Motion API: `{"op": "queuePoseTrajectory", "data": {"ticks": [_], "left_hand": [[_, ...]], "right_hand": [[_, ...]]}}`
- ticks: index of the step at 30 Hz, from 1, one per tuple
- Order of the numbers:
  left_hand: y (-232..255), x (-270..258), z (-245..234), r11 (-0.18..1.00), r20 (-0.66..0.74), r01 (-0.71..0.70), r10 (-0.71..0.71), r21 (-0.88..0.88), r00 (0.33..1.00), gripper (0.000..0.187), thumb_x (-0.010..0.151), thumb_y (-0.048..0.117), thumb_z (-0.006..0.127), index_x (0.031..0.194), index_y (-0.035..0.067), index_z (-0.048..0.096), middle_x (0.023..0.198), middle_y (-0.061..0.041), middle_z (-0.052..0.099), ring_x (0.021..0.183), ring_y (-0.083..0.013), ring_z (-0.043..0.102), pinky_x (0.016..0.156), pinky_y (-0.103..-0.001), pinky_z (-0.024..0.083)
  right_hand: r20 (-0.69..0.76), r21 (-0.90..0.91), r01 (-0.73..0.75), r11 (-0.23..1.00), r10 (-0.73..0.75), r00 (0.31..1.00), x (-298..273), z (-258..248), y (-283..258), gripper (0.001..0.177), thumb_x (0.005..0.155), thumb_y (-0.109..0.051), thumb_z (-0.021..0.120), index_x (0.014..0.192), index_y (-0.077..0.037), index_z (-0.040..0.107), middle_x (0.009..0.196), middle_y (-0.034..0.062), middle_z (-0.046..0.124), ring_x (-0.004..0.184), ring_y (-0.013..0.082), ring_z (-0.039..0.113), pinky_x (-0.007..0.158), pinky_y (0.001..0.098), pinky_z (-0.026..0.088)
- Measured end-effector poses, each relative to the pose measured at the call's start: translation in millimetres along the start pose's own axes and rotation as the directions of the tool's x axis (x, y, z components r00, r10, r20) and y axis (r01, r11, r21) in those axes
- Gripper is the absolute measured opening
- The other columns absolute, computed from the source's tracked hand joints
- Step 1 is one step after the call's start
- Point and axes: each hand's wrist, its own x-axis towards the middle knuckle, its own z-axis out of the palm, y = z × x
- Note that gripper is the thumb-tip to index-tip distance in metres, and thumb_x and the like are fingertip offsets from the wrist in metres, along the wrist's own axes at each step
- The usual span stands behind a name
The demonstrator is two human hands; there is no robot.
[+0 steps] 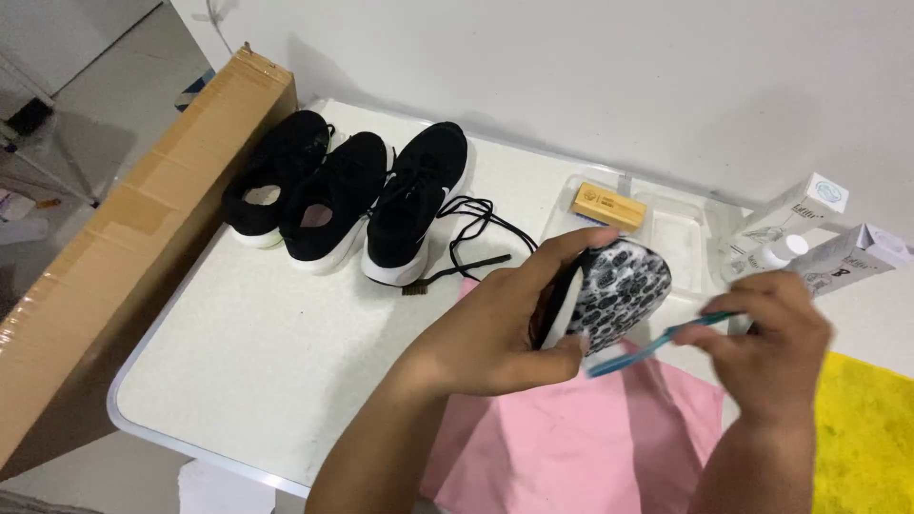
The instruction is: Cleaning the midsole of a sneaker using a toothbrush and a cloth.
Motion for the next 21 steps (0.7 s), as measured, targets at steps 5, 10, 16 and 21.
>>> {"op": "queuePoseTrajectory", "data": {"ticks": [5, 10, 16, 21], "left_hand": [[-12.7, 1.4, 2.4, 0.992, -0.009, -0.125, 0.125, 0.000, 0.992, 0.078, 0.083, 0.018, 0.059, 0.155, 0.020, 0.030, 0.155, -0.004, 0.050, 0.115, -0.0217, 0.058, 0.094, -0.033, 0.049], [-5.3, 1.9, 1.8, 0.998, 0.006, -0.067, 0.067, -0.008, 0.998, 0.079, 0.080, 0.015, 0.060, 0.154, 0.020, 0.033, 0.150, -0.001, 0.055, 0.100, -0.0148, 0.065, 0.082, -0.028, 0.052], [-15.5, 1.8, 5.7, 0.991, -0.008, -0.131, 0.131, 0.006, 0.991, 0.078, 0.085, 0.020, 0.061, 0.155, 0.020, 0.028, 0.160, -0.005, 0.047, 0.127, -0.0228, 0.064, 0.099, -0.033, 0.051], [-10.7, 2.0, 3.4, 0.991, 0.003, -0.131, 0.131, -0.014, 0.991, 0.078, 0.083, 0.016, 0.061, 0.154, 0.016, 0.032, 0.156, -0.007, 0.048, 0.135, -0.0231, 0.059, 0.106, -0.034, 0.049]], "right_hand": [[-0.055, -0.022, -0.038, 0.999, 0.037, 0.998, -6.3, 3.2, -4.2, 0.045, 0.064, -0.037, 0.095, 0.089, -0.005, 0.074, 0.098, 0.0123, 0.062, 0.098, 0.0248, 0.059, 0.089, 0.0363, 0.047], [-0.032, -0.044, 0.046, 0.998, -0.048, 0.998, -0.5, 2.9, -23.3, 0.056, 0.057, -0.057, 0.082, 0.084, -0.009, 0.072, 0.094, 0.0071, 0.061, 0.087, 0.0199, 0.059, 0.079, 0.0337, 0.047], [-0.135, -0.074, 0.021, 0.997, -0.031, 0.990, -1.8, -3.8, -17.4, 0.053, 0.072, -0.049, 0.081, 0.088, 0.000, 0.073, 0.094, 0.0173, 0.060, 0.096, 0.0298, 0.060, 0.089, 0.0406, 0.046], [-0.066, -0.040, 0.032, 0.999, -0.035, 0.997, 1.3, 4.9, -29.3, 0.056, 0.060, -0.056, 0.080, 0.086, -0.007, 0.074, 0.097, 0.0096, 0.060, 0.094, 0.0239, 0.060, 0.087, 0.0368, 0.047]]}}
